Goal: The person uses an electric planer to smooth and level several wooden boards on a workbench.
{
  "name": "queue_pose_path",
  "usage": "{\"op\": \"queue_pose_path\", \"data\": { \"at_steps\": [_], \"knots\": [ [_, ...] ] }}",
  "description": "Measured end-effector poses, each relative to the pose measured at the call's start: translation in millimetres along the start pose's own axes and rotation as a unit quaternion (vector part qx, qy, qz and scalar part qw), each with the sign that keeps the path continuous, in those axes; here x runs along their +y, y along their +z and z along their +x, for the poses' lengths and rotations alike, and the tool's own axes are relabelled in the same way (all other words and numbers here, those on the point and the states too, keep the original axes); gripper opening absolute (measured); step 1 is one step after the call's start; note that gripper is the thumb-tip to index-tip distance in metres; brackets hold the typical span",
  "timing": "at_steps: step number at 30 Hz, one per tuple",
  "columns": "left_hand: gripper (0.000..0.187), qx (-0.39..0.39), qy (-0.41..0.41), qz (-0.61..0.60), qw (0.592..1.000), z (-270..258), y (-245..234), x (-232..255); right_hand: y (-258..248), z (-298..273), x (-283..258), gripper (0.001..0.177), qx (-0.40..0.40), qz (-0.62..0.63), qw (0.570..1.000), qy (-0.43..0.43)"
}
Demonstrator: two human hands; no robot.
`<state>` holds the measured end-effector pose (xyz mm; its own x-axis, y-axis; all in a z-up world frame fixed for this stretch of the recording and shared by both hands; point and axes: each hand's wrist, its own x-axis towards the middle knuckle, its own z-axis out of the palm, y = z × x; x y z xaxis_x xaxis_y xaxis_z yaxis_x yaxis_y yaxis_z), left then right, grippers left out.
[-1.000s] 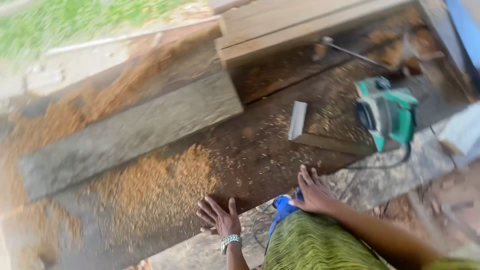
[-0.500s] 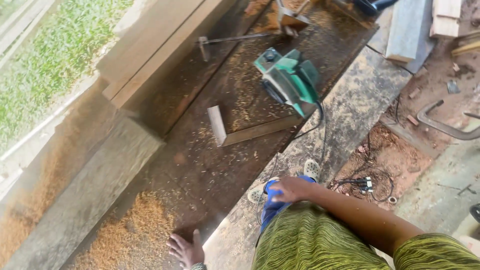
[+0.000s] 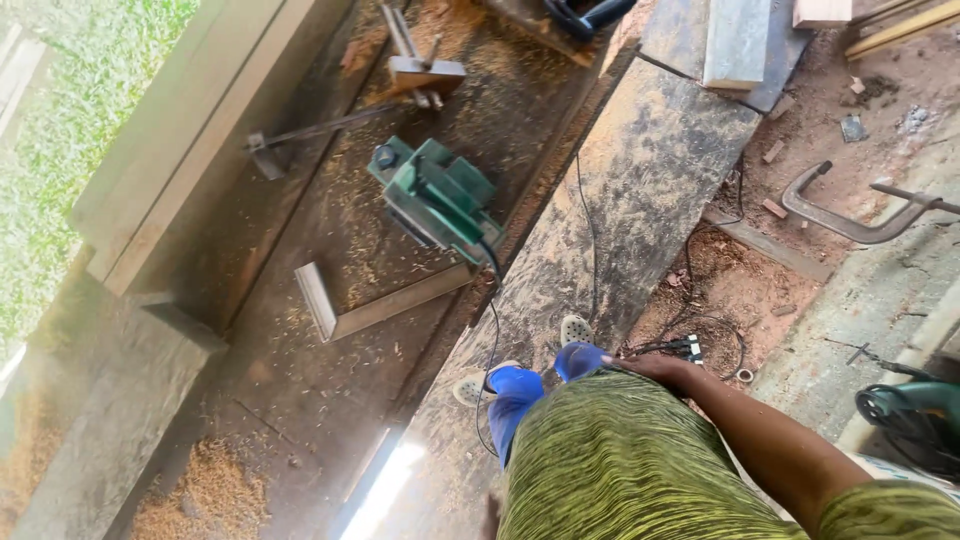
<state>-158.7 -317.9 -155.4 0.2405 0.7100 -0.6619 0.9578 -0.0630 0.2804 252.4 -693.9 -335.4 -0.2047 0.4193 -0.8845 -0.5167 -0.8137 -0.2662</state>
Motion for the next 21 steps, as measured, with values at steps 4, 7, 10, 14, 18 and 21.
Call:
{"op": "queue_pose_path", "data": {
  "at_steps": [4,7,10,14,18,21],
  "knots": [
    [0.042,-0.103,-0.012,-0.085,0.991,24.1,88.8,61.2,-19.8,29.0,48.2,0.088,0.027,-0.129,0.981,-0.142],
    [0.04,-0.158,-0.014,-0.127,0.979,63.2,129.3,143.1,-41.1,-65.9,12.3,0.091,0.025,-0.07,0.993,-0.088],
    [0.032,-0.21,-0.178,-0.266,0.924,70.1,119.5,233.3,-49.3,-108.6,11.8,0.094,0.05,-0.043,0.995,-0.076],
    [0.029,-0.178,-0.03,-0.163,0.97,70.3,145.8,390.4,-76.9,-120.8,19.6,0.077,0.096,0.059,0.981,-0.156],
    [0.027,-0.171,0.12,0.081,0.975,65.4,211.1,468.1,-110.4,-119.0,31.9,0.067,0.186,0.226,0.936,-0.196],
    [0.037,-0.211,0.203,0.113,0.95,77.6,262.4,485.8,-139.8,-116.1,45.2,0.067,0.24,0.251,0.924,-0.162]
  ]
}}
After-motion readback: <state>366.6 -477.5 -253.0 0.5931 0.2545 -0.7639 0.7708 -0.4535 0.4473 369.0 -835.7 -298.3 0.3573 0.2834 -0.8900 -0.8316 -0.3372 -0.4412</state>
